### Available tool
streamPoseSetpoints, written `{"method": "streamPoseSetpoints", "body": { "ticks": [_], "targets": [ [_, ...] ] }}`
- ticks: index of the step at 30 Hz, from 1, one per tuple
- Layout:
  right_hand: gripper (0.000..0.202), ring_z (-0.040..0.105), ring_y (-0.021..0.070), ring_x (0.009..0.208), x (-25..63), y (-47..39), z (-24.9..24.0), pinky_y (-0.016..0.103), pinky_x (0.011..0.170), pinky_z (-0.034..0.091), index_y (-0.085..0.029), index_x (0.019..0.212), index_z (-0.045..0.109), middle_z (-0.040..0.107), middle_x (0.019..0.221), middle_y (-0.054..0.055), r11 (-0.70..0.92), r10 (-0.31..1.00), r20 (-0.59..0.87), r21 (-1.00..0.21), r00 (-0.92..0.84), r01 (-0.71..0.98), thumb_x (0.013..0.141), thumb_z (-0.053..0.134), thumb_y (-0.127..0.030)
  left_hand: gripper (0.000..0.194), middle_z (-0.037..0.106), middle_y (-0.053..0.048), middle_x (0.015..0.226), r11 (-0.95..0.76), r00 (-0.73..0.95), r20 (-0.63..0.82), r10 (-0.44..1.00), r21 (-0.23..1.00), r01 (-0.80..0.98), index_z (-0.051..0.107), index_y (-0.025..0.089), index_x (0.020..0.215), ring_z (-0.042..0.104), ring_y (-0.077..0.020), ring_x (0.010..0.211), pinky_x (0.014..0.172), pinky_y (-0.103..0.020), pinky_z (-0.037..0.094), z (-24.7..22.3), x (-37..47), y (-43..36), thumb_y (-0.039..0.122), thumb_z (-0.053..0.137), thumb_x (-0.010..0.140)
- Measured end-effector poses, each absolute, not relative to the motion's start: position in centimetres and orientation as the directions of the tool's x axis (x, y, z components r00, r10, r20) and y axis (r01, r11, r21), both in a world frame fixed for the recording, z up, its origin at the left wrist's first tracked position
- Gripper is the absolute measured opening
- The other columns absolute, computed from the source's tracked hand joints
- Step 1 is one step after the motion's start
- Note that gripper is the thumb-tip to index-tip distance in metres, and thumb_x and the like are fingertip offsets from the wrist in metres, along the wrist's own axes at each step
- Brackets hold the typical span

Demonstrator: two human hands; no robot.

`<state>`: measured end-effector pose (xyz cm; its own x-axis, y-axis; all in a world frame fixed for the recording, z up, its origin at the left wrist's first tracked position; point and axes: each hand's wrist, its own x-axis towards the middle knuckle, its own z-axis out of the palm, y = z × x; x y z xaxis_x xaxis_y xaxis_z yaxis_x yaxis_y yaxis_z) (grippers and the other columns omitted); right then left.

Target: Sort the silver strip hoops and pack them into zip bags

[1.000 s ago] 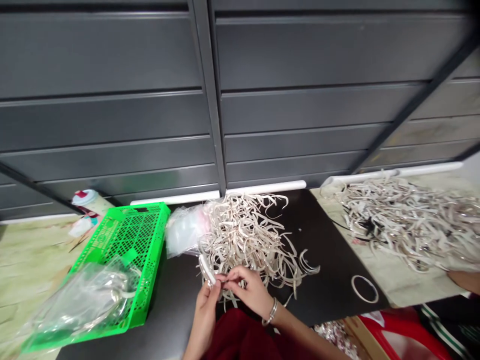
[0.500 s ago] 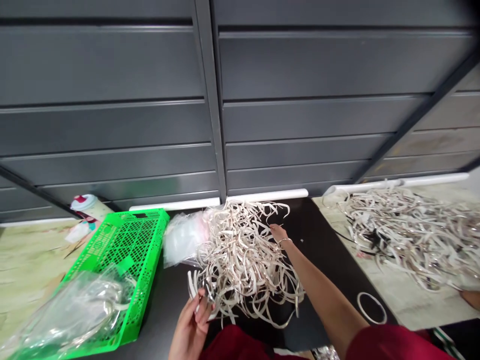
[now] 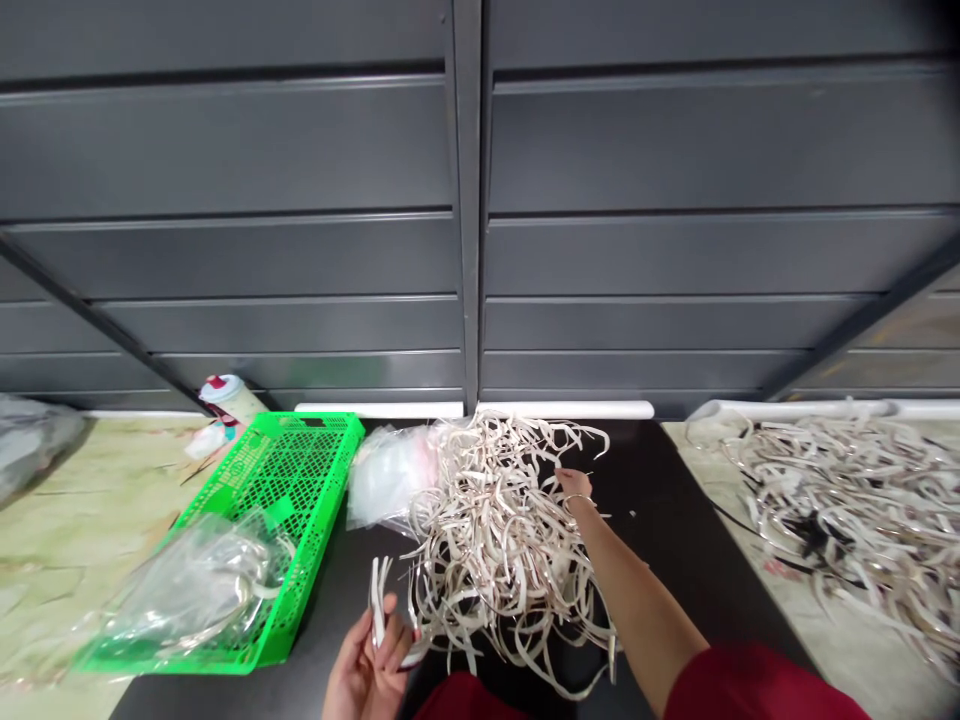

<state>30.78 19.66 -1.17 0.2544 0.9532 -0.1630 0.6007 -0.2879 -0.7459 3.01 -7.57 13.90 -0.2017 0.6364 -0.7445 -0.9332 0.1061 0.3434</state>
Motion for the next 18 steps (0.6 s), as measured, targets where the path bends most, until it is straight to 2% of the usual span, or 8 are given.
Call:
{"method": "streamPoseSetpoints", "body": {
  "ticks": [4,7,10,14,18],
  "targets": [
    [0.022,0.061,0.0160,0.083,31.3,19.6,0.2,0.033,0.072,0.053,-0.015,0.103,0.060,0.062,0.101,0.005,-0.279,0.938,-0.165,-0.881,0.304,0.383,0.090,0.054,-0.032,0.018,0.036,0.007,0.043,0.164,-0.179,-0.713,0.678,0.384,-0.909,0.069,0.011,0.080,0.040,-0.0079,0.038,0.070,-0.035,0.056,14.0,3.4,-7.1,0.014,0.052,0.080],
    [0.022,0.060,0.0143,0.071,30.7,18.4,2.3,0.031,0.064,0.052,-0.014,0.101,0.058,0.062,0.085,0.003,-0.150,0.962,-0.094,-0.966,0.255,0.211,0.087,0.057,-0.031,0.014,0.042,0.006,0.045,0.209,-0.159,-0.676,0.720,0.429,-0.879,0.069,0.010,0.081,0.044,-0.0085,0.041,0.067,-0.031,0.055,13.9,3.8,-6.7,0.014,0.056,0.080],
    [0.024,0.059,0.0153,0.063,29.6,15.5,4.8,0.030,0.059,0.049,-0.016,0.097,0.061,0.062,0.073,0.001,-0.008,0.990,0.003,-0.997,0.140,0.080,0.077,0.060,-0.029,0.013,0.051,0.003,0.049,0.235,-0.147,-0.622,0.769,0.490,-0.840,0.070,0.010,0.084,0.051,-0.0103,0.047,0.064,-0.028,0.053,13.6,4.3,-6.3,0.020,0.067,0.075],
    [0.019,0.057,0.0161,0.064,28.2,10.6,7.7,0.028,0.057,0.045,-0.018,0.083,0.067,0.063,0.073,0.002,0.102,0.995,0.101,-0.994,-0.028,0.036,0.068,0.059,-0.025,0.027,0.058,0.001,0.053,0.256,-0.107,-0.540,0.835,0.553,-0.793,0.072,0.010,0.085,0.054,-0.0110,0.051,0.059,-0.025,0.051,13.0,4.8,-6.0,0.028,0.079,0.065],
    [0.012,0.056,0.0172,0.067,27.3,6.9,9.6,0.029,0.062,0.043,-0.019,0.072,0.066,0.063,0.073,0.002,0.166,0.980,0.151,-0.979,-0.130,0.115,0.066,0.056,-0.017,0.032,0.058,0.001,0.051,0.251,-0.100,-0.506,0.857,0.578,-0.777,0.073,0.010,0.084,0.053,-0.0106,0.050,0.059,-0.024,0.050,12.9,5.2,-6.1,0.032,0.081,0.063]
  ]
}}
